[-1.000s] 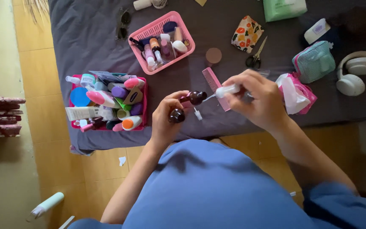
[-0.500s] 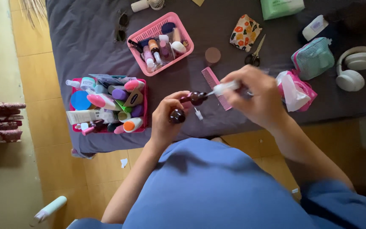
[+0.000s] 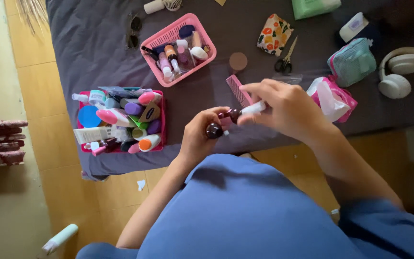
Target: Organizing various toiletries, cosmetics, and personal care items into baskets and pouches on a bed.
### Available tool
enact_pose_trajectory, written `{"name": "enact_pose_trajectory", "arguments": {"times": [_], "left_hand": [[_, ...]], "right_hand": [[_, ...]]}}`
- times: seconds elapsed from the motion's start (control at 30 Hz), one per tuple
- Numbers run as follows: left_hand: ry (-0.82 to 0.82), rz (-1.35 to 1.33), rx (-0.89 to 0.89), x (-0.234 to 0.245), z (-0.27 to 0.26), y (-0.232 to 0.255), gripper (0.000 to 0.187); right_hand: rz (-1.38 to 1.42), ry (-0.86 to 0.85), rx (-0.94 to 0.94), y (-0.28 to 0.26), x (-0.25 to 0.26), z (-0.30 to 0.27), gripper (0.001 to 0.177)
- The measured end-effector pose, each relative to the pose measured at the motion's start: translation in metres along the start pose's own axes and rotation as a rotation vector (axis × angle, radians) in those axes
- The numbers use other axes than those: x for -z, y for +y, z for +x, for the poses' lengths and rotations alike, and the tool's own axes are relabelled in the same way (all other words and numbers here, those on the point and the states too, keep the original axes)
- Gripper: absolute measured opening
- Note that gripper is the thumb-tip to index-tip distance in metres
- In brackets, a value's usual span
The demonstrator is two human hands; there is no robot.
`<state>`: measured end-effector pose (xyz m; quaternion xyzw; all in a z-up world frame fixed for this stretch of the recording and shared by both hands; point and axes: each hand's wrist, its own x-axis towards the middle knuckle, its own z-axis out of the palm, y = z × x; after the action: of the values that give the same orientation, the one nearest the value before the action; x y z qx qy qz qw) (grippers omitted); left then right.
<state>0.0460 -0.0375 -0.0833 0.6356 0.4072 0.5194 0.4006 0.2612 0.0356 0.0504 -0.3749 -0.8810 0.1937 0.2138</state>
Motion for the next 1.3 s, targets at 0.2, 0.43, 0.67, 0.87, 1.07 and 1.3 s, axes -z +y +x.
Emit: {"name": "enact_pose_trajectory", "arguments": {"times": [0.2,0.43,0.67,0.87,1.07,1.3], "left_hand": [[-0.062,-0.161,0.090,0.007,-0.001,-0.010,0.036],[-0.168,-0.081,0.171,0.014,0.004,0.006,0.029],[-0.200,-0.117,0.200,0.004,-0.006,-0.016,0.032],[-0.224,-0.055,0.180,0.000,0.001,-0.010,0.032],[-0.234,-0.065,0.144,0.003,0.000,-0.015,0.028],[-0.189,0.054,-0.023,0.001,-0.002,-0.016,0.032]], "right_hand": [[-0.046,-0.017,0.456,0.005,0.005,-0.005,0.034],[-0.097,-0.061,0.054,0.023,-0.053,-0.059,0.023],[0.099,0.027,-0.011,0.004,-0.036,-0.050,0.045],[-0.041,-0.244,-0.371,0.032,-0.067,-0.077,0.027],[-0.062,-0.079,-0.052,0.015,-0.049,-0.059,0.038],[-0.267,-0.270,-0.107,0.052,-0.092,-0.085,0.029]]}}
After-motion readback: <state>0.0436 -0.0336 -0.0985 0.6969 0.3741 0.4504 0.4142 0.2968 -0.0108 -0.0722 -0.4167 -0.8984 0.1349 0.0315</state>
